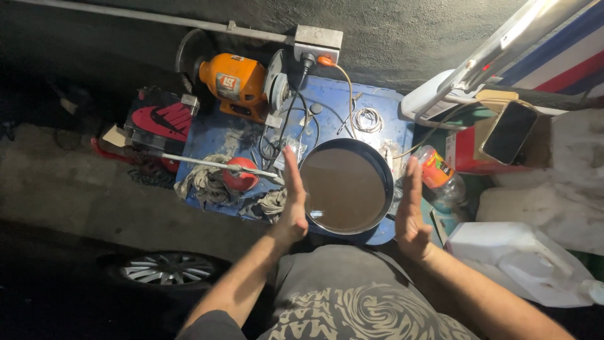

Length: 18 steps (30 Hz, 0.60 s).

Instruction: The person cleans a small metal ring and a screwdriver in a bowl of liquid using a cloth. They then wipe the front bumper of a car with an orange tool and return to the workbench to clean the tool and their hands.

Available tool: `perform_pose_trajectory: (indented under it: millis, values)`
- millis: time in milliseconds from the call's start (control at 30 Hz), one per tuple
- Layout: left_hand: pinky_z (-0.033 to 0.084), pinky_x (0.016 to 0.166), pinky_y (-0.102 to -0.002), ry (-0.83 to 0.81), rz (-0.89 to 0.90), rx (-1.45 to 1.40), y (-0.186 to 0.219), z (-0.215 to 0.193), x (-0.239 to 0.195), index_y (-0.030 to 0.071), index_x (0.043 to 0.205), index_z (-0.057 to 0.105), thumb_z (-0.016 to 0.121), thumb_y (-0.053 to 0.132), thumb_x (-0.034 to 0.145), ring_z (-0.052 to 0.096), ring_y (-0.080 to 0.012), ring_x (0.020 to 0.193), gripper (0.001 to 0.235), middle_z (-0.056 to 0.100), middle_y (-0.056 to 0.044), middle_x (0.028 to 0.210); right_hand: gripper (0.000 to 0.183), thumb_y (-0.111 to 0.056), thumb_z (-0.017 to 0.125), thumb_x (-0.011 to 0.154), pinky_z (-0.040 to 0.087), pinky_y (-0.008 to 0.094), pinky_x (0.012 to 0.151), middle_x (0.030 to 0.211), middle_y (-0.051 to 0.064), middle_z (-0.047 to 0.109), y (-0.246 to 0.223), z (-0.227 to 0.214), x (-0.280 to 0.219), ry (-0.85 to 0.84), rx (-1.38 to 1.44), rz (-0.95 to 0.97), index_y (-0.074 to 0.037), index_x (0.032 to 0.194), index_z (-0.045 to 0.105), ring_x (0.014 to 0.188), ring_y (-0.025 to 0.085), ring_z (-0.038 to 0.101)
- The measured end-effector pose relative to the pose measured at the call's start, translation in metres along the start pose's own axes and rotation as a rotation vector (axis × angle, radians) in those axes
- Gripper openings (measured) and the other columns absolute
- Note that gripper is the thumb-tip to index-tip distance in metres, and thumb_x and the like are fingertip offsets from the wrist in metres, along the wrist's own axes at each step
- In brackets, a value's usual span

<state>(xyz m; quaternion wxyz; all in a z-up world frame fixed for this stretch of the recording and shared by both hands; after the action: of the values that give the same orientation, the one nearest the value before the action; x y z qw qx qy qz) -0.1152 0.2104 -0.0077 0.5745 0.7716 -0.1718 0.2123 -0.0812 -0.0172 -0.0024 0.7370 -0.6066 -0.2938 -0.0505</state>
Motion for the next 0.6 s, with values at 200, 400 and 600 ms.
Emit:
perform_pose_trajectory:
  millis: [200, 400, 600]
  values:
    - [-0.011, 0.126, -0.052, 0.036, 0.081, 0.081, 0.009, 0.041, 0.004, 0.002, 0.163, -0.007, 0.009, 0.099, 0.076, -0.01, -0.0371, 0.158, 0.132, -0.007, -0.02, 0.172, 0.122, -0.097, 0.027, 0.083, -0.023, 0.05, 0.12, 0.172, 0.012, -0.01, -0.003, 0.04, 0.007, -0.013, 0.096, 0.1, -0.011, 0.164, -0.002, 0.154, 0.032, -0.02]
    - [-0.016, 0.124, -0.051, -0.117, -0.009, -0.14, 0.026, 0.076, 0.011, 0.0, 0.162, -0.013, 0.007, 0.102, 0.074, -0.019, -0.0381, 0.155, 0.136, -0.016, -0.021, 0.17, 0.118, -0.094, 0.022, 0.087, -0.019, 0.048, 0.123, 0.171, 0.014, -0.011, 0.005, 0.063, 0.013, -0.04, 0.102, 0.047, -0.008, 0.164, -0.005, 0.155, 0.034, -0.018]
    - [-0.013, 0.125, -0.056, -0.073, 0.003, -0.233, 0.033, 0.096, 0.015, -0.005, 0.161, -0.009, 0.017, 0.095, 0.083, -0.015, -0.0416, 0.156, 0.129, -0.012, -0.026, 0.17, 0.118, -0.093, 0.023, 0.087, -0.018, 0.049, 0.123, 0.171, 0.015, -0.011, 0.007, 0.072, 0.016, -0.038, 0.094, 0.053, -0.008, 0.164, -0.004, 0.155, 0.034, -0.017]
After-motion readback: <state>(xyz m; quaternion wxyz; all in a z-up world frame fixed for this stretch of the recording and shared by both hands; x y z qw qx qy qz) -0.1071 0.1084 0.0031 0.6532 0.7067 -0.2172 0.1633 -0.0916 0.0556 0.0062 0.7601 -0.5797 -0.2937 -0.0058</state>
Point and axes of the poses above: each hand's wrist, its own x-axis towards the middle knuckle, its own z-axis out of the palm, y = z × x, the point moved 5 cm from there along x, towards the middle knuckle
